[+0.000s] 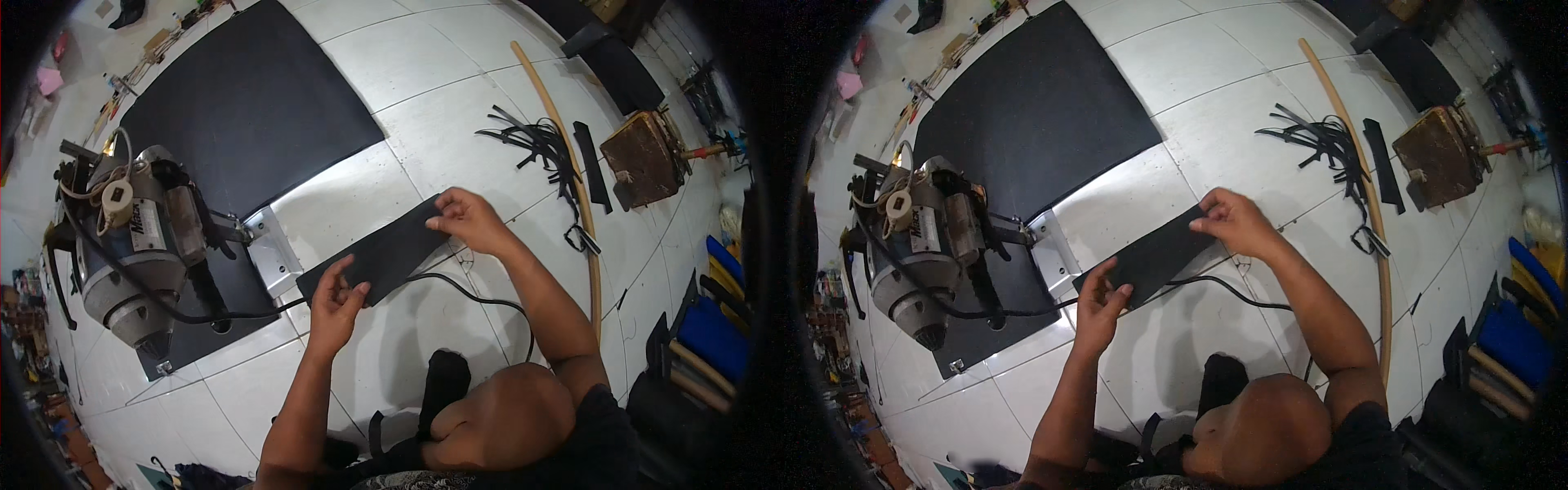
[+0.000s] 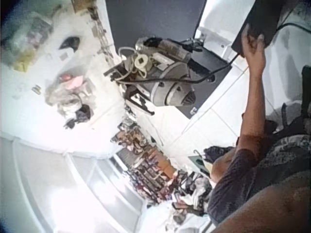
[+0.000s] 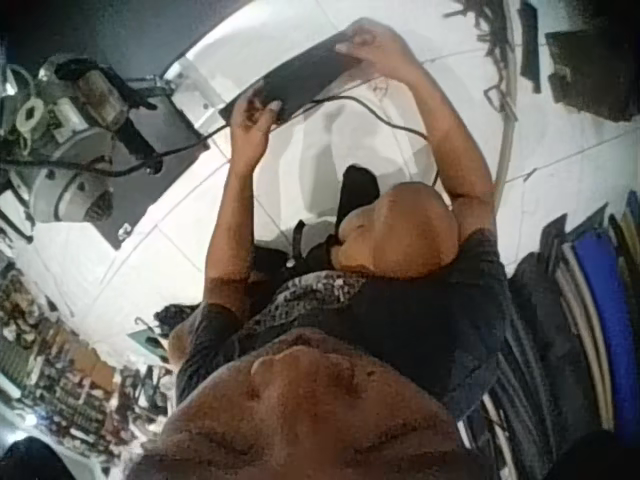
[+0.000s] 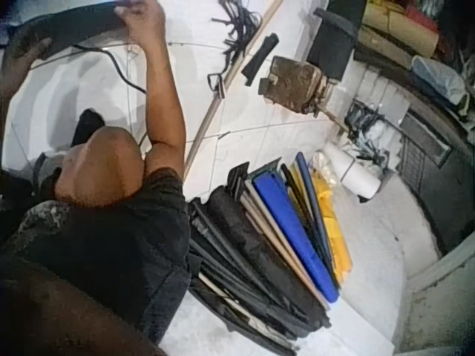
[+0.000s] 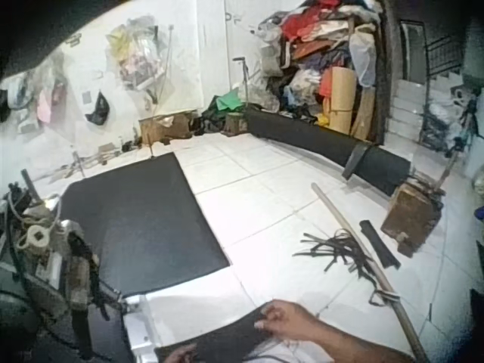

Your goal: Cutting strips from a large sheet of black foam or synthetic textile using a vertical cutting machine.

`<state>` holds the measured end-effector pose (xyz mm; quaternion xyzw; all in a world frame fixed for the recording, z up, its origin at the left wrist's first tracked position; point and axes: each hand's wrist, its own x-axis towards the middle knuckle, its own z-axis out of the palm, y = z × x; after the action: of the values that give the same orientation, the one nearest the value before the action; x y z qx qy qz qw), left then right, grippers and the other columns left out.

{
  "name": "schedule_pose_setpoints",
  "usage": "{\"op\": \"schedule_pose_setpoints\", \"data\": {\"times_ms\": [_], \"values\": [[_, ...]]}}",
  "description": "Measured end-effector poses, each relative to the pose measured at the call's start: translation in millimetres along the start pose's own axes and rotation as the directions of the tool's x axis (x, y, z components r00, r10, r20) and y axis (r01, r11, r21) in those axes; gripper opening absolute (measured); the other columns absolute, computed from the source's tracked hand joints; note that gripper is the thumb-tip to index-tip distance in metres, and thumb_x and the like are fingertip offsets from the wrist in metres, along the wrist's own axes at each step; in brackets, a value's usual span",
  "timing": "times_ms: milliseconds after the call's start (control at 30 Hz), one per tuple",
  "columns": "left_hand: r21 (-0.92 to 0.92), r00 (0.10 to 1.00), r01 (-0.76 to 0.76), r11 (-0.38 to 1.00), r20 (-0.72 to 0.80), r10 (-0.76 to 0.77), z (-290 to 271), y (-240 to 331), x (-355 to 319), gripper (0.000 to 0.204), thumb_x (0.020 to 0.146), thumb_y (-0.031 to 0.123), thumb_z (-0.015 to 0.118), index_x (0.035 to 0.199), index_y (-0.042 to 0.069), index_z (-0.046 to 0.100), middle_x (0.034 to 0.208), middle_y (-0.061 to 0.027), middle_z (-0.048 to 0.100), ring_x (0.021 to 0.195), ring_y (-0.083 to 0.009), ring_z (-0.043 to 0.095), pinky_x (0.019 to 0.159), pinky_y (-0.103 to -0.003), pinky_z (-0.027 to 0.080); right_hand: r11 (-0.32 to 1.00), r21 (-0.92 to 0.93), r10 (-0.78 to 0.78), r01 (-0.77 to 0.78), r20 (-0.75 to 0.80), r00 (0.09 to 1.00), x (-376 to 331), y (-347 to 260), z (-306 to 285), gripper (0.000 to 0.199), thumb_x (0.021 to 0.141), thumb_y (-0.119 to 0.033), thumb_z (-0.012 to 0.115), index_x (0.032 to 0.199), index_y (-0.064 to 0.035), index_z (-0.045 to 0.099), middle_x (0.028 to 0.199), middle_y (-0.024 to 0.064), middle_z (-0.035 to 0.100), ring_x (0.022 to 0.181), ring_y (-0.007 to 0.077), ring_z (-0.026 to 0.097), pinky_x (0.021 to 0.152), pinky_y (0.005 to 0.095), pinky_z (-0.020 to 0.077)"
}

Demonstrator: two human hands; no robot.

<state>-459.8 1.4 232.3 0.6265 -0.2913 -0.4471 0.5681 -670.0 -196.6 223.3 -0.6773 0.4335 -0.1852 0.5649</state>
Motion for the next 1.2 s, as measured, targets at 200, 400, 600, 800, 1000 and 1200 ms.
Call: {"op": "schedule_pose_setpoints", "data": {"times_ms": [200, 400, 600, 800, 1000, 1200], "values": [[0.517, 0.976, -0.162, 0.841, -0.042, 0.214, -5.6, 43.5, 28.8, 0.029, 0.085, 0.019, 0.080, 0.100, 0.000, 0.064, 0.076, -0.0018, 0.051, 0.070, -0.0113, 0.051, 0.067, -0.026, 0.044, 0.995, 0.057, -0.068, 0.078, -0.159, 0.985, 6.7, -38.3, 5.5, 0.023, 0.095, -0.024, 0.070, 0.097, -0.0037, 0.057, 0.071, -0.0005, 0.058, 0.061, 0.0066, 0.048, 0.057, 0.0240, 0.0403], [0.793, 0.792, -0.496, 0.353, 0.246, 0.559, -16.3, 74.9, 51.8, 0.025, 0.087, 0.024, 0.076, 0.091, 0.001, 0.064, 0.099, -0.0156, 0.063, 0.096, -0.0344, 0.058, 0.089, -0.043, 0.044, 0.978, 0.034, -0.187, 0.208, -0.315, 0.930, 18.4, -22.3, -10.7, 0.022, 0.094, -0.020, 0.071, 0.095, -0.0018, 0.058, 0.069, -0.0024, 0.058, 0.062, 0.0039, 0.049, 0.054, 0.0220, 0.0392], [0.879, 0.935, -0.322, 0.352, 0.235, 0.267, -20.0, 34.3, 76.7, 0.029, 0.089, 0.030, 0.072, 0.104, 0.005, 0.068, 0.092, -0.0184, 0.069, 0.087, -0.0363, 0.067, 0.079, -0.042, 0.052, 0.996, -0.082, -0.071, 0.046, -0.340, 0.938, 30.8, 38.5, -9.4, 0.024, 0.093, -0.024, 0.070, 0.096, -0.0022, 0.062, 0.070, 0.0016, 0.061, 0.063, 0.0110, 0.055, 0.059, 0.0272, 0.0447], [0.973, 0.984, -0.179, 0.143, 0.177, 0.027, -28.0, -12.6, 74.1, 0.031, 0.085, 0.028, 0.073, 0.107, 0.007, 0.069, 0.105, -0.0160, 0.067, 0.098, -0.0349, 0.064, 0.084, -0.047, 0.049, 0.857, -0.509, -0.091, -0.083, -0.309, 0.947, 26.4, 60.2, -5.7, 0.030, 0.089, -0.033, 0.073, 0.101, -0.0064, 0.065, 0.091, 0.0089, 0.065, 0.086, 0.0259, 0.064, 0.073, 0.0388, 0.0496], [0.955, 0.969, -0.238, 0.177, 0.221, 0.114, -32.9, -24.4, 52.4, 0.063, 0.084, 0.036, 0.074, 0.136, 0.008, 0.053, 0.133, -0.0212, 0.056, 0.123, -0.0379, 0.054, 0.108, -0.049, 0.038, 0.830, -0.554, -0.150, -0.066, -0.337, 0.929, 22.6, 73.6, -5.2, 0.041, 0.090, -0.039, 0.071, 0.116, -0.0080, 0.066, 0.106, 0.0122, 0.064, 0.103, 0.0290, 0.062, 0.088, 0.0383, 0.0503], [0.976, 0.970, -0.188, 0.107, 0.201, -0.135, -43.4, -20.7, 53.4, 0.084, 0.079, 0.042, 0.079, 0.146, 0.008, 0.042, 0.140, -0.0192, 0.052, 0.130, -0.0346, 0.051, 0.113, -0.049, 0.036, 0.857, -0.502, 0.021, -0.120, -0.200, 0.980, 30.7, 79.3, 11.4, 0.073, 0.093, -0.054, 0.061, 0.141, -0.0001, 0.049, 0.130, 0.0256, 0.059, 0.122, 0.0375, 0.056, 0.103, 0.0415, 0.0449]]}}
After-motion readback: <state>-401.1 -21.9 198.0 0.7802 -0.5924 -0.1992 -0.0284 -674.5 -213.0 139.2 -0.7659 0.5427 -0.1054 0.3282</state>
